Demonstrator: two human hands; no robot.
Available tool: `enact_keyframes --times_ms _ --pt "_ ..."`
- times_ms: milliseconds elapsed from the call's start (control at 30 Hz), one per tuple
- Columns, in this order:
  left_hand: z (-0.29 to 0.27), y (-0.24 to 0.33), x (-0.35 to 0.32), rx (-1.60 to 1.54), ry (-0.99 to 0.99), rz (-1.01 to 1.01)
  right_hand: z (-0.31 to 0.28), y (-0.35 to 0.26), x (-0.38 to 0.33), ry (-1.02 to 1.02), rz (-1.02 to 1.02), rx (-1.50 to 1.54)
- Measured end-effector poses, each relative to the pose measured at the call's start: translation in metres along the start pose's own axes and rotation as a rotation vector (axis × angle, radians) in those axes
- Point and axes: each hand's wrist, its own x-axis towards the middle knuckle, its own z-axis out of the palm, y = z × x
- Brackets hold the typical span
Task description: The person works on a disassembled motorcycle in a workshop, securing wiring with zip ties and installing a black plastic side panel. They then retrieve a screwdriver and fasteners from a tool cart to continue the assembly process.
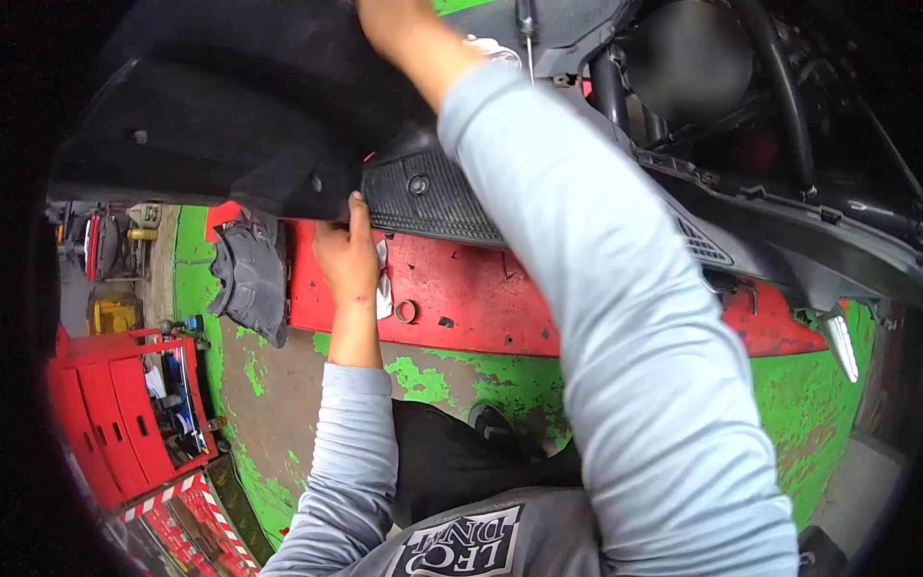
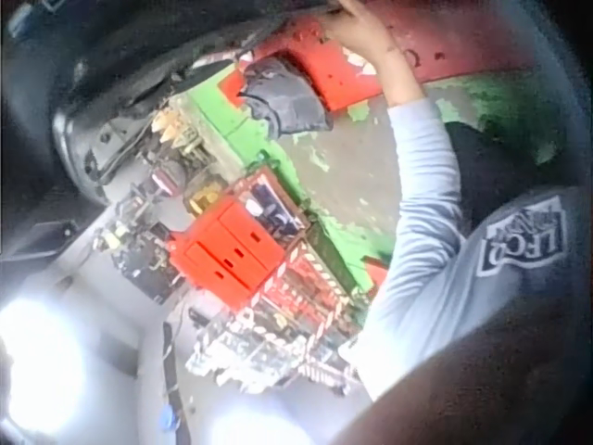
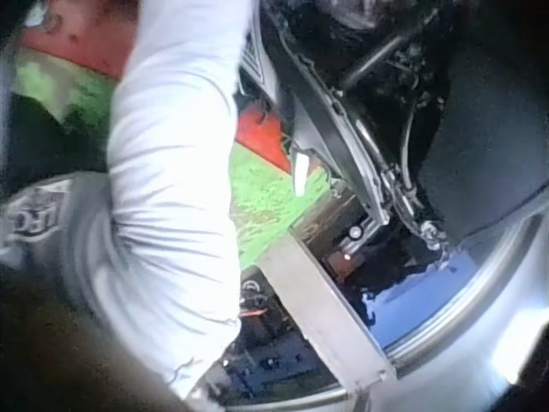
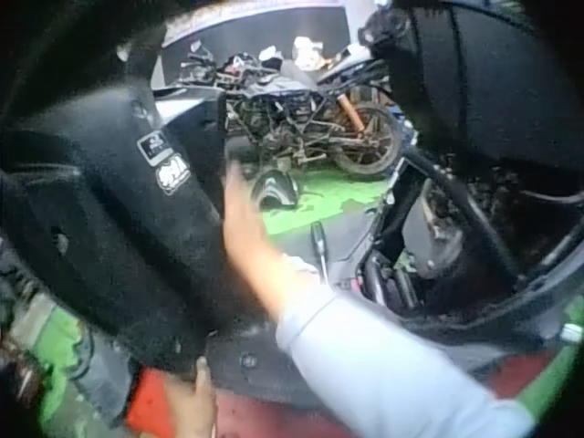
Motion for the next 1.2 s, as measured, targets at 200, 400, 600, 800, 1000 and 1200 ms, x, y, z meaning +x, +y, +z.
enact_keyframes --times_ms 200,400,600,800,1000,1200 --pt "-0.009 -0.012 -0.002 0.059 0.007 -0.025 -0.017 -0.037 -0.019 -0.415 0.904 0.059" --pt "-0.013 -0.016 -0.001 0.033 -0.008 -0.012 -0.050 -0.092 0.058 -0.030 0.455 0.210" --pt "-0.023 -0.015 -0.006 0.109 -0.070 -0.042 -0.009 -0.082 -0.029 -0.316 0.686 -0.004" --pt "-0.018 -0.016 -0.008 0.000 -0.074 -0.111 -0.055 -0.094 -0.021 -0.663 0.861 -0.013" --pt "-0.015 -0.035 0.009 -0.122 -0.204 -0.081 -0.029 -0.064 -0.053 -0.238 0.588 -0.104" --pt "-0.008 -0.058 0.004 -0.241 -0.235 -0.259 -0.045 -0.050 -0.031 -0.686 0.938 0.029"
